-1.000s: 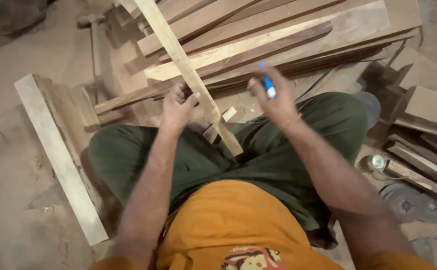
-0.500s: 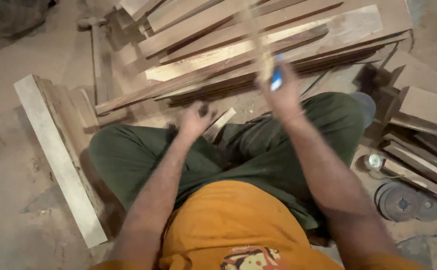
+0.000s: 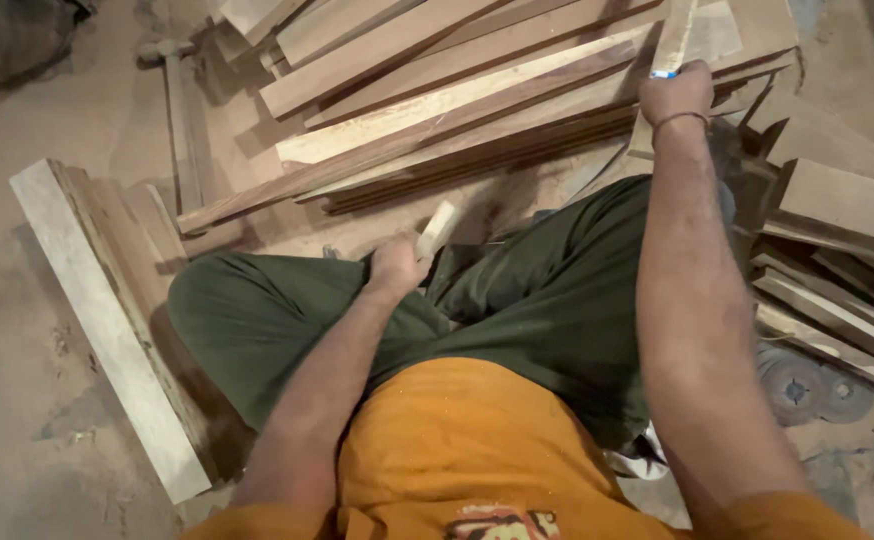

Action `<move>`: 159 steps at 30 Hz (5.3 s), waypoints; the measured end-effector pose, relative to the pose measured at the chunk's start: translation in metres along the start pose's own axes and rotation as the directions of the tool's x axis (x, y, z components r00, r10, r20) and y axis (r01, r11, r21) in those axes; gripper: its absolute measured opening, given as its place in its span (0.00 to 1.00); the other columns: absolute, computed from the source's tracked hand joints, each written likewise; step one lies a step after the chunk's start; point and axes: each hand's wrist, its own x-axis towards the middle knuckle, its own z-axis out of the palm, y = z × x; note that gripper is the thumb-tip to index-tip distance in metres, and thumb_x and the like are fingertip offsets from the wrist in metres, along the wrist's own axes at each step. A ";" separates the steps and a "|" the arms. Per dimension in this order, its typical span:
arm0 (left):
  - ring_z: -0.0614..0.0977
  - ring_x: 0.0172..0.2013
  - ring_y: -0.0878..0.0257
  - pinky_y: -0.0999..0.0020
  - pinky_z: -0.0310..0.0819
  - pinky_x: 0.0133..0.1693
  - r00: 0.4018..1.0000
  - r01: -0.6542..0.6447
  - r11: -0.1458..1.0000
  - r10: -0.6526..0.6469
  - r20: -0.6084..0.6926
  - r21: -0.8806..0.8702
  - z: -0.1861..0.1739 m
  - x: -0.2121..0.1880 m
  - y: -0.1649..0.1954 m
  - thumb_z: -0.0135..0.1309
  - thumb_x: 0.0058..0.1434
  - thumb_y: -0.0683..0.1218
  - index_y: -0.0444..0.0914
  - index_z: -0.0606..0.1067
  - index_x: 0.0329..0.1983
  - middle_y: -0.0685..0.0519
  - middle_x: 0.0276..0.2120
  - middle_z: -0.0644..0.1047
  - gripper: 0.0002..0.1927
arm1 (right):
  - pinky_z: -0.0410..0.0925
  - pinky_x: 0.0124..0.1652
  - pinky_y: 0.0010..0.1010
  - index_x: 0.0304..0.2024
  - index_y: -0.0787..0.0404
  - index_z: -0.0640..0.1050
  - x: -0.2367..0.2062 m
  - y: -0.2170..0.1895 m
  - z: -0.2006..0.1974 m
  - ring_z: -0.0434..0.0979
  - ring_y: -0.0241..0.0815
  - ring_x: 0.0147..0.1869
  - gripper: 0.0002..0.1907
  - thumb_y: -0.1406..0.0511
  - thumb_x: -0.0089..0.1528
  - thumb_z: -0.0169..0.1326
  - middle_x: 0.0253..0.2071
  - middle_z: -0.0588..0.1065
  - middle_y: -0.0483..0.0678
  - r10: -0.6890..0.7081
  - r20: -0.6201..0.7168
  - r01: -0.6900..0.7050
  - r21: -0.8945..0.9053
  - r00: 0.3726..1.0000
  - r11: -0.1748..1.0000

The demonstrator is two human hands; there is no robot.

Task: The person sits on the floor of a woodworking shop and sorts through a pile of wooden strips. They pick up individual strips, hold them against a stack, and mark them with a blue marker, setting marked pieces aside.

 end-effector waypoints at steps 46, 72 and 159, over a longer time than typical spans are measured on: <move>0.82 0.45 0.67 0.70 0.77 0.53 0.979 0.137 0.420 0.082 0.188 -0.897 -0.125 0.155 -0.022 0.60 0.65 0.46 0.32 0.76 0.55 0.53 0.45 0.82 0.18 | 0.73 0.47 0.42 0.51 0.69 0.74 -0.038 -0.026 0.001 0.81 0.53 0.46 0.14 0.71 0.69 0.66 0.44 0.79 0.55 -0.622 -0.235 0.665 0.221 0.747 0.714; 0.81 0.49 0.68 0.69 0.72 0.58 0.974 0.162 0.448 0.070 0.215 -0.879 -0.115 0.162 -0.032 0.59 0.67 0.48 0.34 0.75 0.58 0.53 0.47 0.82 0.20 | 0.78 0.51 0.35 0.59 0.67 0.75 -0.074 -0.058 0.015 0.85 0.47 0.56 0.17 0.72 0.70 0.64 0.49 0.80 0.57 -0.690 -0.118 0.685 0.319 0.714 0.655; 0.82 0.44 0.64 0.67 0.78 0.46 0.998 -0.020 0.598 0.061 0.021 -0.801 -0.142 0.149 -0.011 0.60 0.64 0.50 0.33 0.73 0.60 0.52 0.44 0.83 0.25 | 0.75 0.39 0.39 0.50 0.53 0.80 -0.144 -0.079 0.019 0.84 0.51 0.39 0.05 0.68 0.74 0.54 0.36 0.81 0.50 -0.695 0.206 0.682 0.137 0.689 0.718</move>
